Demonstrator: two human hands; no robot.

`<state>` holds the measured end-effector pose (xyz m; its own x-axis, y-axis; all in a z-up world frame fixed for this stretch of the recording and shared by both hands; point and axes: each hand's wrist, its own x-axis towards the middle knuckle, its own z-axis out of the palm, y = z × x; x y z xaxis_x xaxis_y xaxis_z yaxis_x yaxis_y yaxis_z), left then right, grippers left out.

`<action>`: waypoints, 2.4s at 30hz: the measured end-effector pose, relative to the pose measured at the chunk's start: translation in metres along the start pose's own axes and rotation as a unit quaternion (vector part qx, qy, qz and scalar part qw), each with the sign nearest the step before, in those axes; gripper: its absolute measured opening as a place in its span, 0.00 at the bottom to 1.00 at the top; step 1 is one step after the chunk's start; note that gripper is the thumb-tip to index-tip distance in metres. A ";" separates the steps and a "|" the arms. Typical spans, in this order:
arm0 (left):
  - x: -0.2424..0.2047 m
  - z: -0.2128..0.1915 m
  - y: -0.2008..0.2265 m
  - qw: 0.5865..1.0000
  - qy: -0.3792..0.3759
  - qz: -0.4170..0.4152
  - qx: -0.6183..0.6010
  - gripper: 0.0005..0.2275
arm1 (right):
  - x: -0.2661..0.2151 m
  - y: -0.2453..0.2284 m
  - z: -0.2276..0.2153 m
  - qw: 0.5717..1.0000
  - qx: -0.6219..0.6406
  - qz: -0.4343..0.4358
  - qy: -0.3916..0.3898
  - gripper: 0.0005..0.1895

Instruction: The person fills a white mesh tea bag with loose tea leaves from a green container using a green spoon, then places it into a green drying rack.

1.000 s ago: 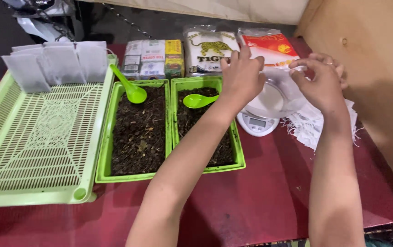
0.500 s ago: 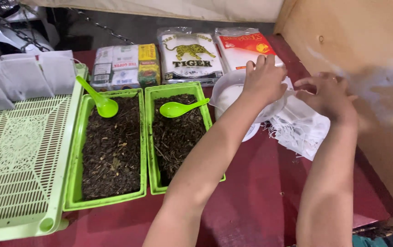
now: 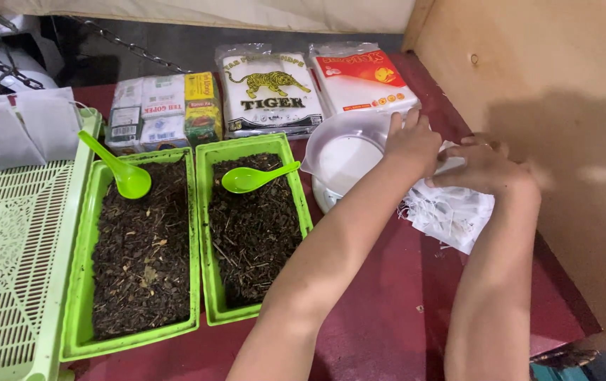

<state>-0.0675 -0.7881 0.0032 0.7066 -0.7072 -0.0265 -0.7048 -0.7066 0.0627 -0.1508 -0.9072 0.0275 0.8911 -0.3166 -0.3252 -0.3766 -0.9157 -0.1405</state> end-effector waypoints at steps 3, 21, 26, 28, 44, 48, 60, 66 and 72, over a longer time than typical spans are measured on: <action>-0.004 -0.007 0.001 0.999 -0.043 0.006 0.001 0.20 | -0.017 -0.016 -0.011 0.997 0.035 0.061 -0.008 0.28; -0.014 -0.016 0.000 0.999 0.043 0.016 -0.027 0.14 | -0.013 -0.006 -0.007 0.982 0.026 0.033 0.183 0.07; -0.002 -0.002 -0.003 0.984 0.171 0.036 -0.020 0.15 | 0.000 0.009 -0.003 0.971 -0.003 0.003 0.239 0.06; 0.000 0.000 -0.006 0.976 0.215 0.039 -0.023 0.11 | -0.005 0.003 -0.007 0.971 0.025 0.003 0.237 0.08; -0.059 -0.035 -0.067 0.925 0.375 0.054 -0.038 0.10 | -0.019 -0.055 -0.009 0.877 0.125 -0.272 0.376 0.02; -0.084 -0.042 -0.092 0.923 0.381 0.044 -0.038 0.07 | -0.016 -0.081 -0.004 0.849 0.114 -0.336 0.393 0.03; -0.201 -0.065 -0.174 0.910 0.412 0.010 -0.044 0.03 | -0.062 -0.203 0.002 0.898 0.122 -0.265 0.328 0.03; -0.256 -0.065 -0.208 0.910 0.406 -0.026 -0.073 0.03 | -0.093 -0.257 0.005 0.896 0.160 -0.325 0.257 0.06; -0.302 -0.077 -0.220 0.916 0.361 -0.096 -0.145 0.01 | -0.101 -0.292 0.012 0.893 0.140 -0.346 0.251 0.04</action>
<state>-0.1207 -0.4167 0.0747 0.7465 -0.2958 0.5959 -0.5913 -0.7056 0.3905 -0.1337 -0.6045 0.0904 0.9099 0.1667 0.3799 0.3230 -0.8593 -0.3966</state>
